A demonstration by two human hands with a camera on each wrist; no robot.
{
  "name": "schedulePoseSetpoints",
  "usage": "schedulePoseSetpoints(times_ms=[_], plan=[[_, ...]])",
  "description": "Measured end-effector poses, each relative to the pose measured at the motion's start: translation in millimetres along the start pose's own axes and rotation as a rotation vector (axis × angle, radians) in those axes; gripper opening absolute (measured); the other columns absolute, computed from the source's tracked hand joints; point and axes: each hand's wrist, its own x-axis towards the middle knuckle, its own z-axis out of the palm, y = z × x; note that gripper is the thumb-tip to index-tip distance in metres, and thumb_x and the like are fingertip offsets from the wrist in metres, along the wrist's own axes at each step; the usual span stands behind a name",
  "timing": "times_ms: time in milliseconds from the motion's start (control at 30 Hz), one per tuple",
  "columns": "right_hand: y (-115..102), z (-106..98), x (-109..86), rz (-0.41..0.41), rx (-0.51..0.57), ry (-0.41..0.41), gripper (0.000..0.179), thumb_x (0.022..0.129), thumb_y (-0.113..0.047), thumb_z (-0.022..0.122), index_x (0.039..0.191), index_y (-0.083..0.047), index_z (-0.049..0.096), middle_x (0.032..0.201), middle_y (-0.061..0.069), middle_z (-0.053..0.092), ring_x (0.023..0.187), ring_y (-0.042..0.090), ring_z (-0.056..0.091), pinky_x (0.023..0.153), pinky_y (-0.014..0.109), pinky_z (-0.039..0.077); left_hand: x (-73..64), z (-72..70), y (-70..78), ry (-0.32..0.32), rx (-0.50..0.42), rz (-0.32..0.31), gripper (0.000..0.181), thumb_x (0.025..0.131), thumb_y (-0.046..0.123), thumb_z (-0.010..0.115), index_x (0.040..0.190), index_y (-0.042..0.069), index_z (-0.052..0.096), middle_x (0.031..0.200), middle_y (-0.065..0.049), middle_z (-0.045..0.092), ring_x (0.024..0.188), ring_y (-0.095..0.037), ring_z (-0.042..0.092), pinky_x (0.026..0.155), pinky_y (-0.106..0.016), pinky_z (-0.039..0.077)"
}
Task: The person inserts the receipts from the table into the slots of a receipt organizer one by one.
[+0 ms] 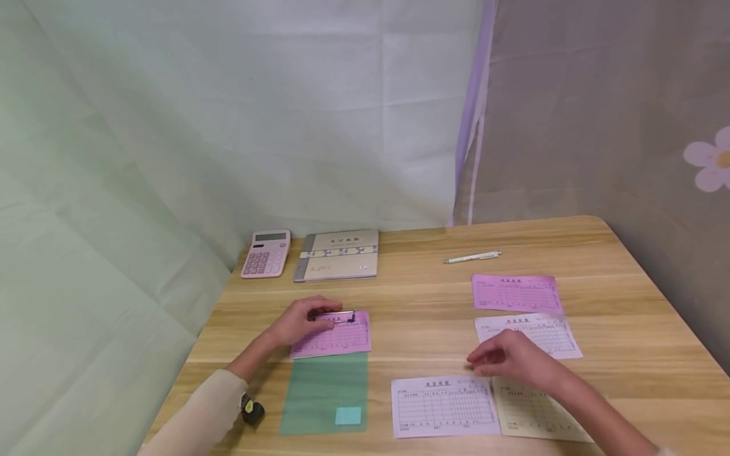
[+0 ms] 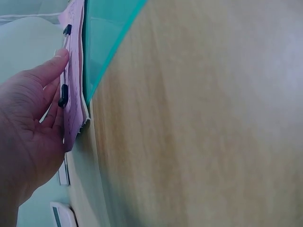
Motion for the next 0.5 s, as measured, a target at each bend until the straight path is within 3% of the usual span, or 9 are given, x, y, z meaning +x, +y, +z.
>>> schedulePoseSetpoints(times_ms=[167, 500], plan=[[1.9, 4.7, -0.7, -0.011, -0.080, 0.023, 0.018, 0.089, -0.013, 0.086, 0.104, -0.003, 0.082, 0.097, 0.000, 0.080, 0.084, 0.001, 0.068, 0.068, 0.025, 0.059, 0.0, 0.4, 0.7, 0.004, -0.006, -0.002, 0.040, 0.099, 0.017, 0.077, 0.138, 0.021, 0.071, 0.134, 0.007, 0.069, 0.129, -0.019, 0.061, 0.113, -0.048, 0.046], [8.5, 8.5, 0.2, -0.072, -0.096, 0.045, 0.007, 0.088, -0.009, 0.087, 0.094, -0.010, 0.085, 0.088, -0.005, 0.079, 0.076, 0.000, 0.065, 0.062, 0.024, 0.057, 0.5, 0.5, 0.6, 0.000, 0.005, -0.008, 0.040, 0.099, 0.018, 0.077, 0.138, 0.022, 0.071, 0.133, 0.007, 0.070, 0.128, -0.019, 0.062, 0.112, -0.049, 0.047]])
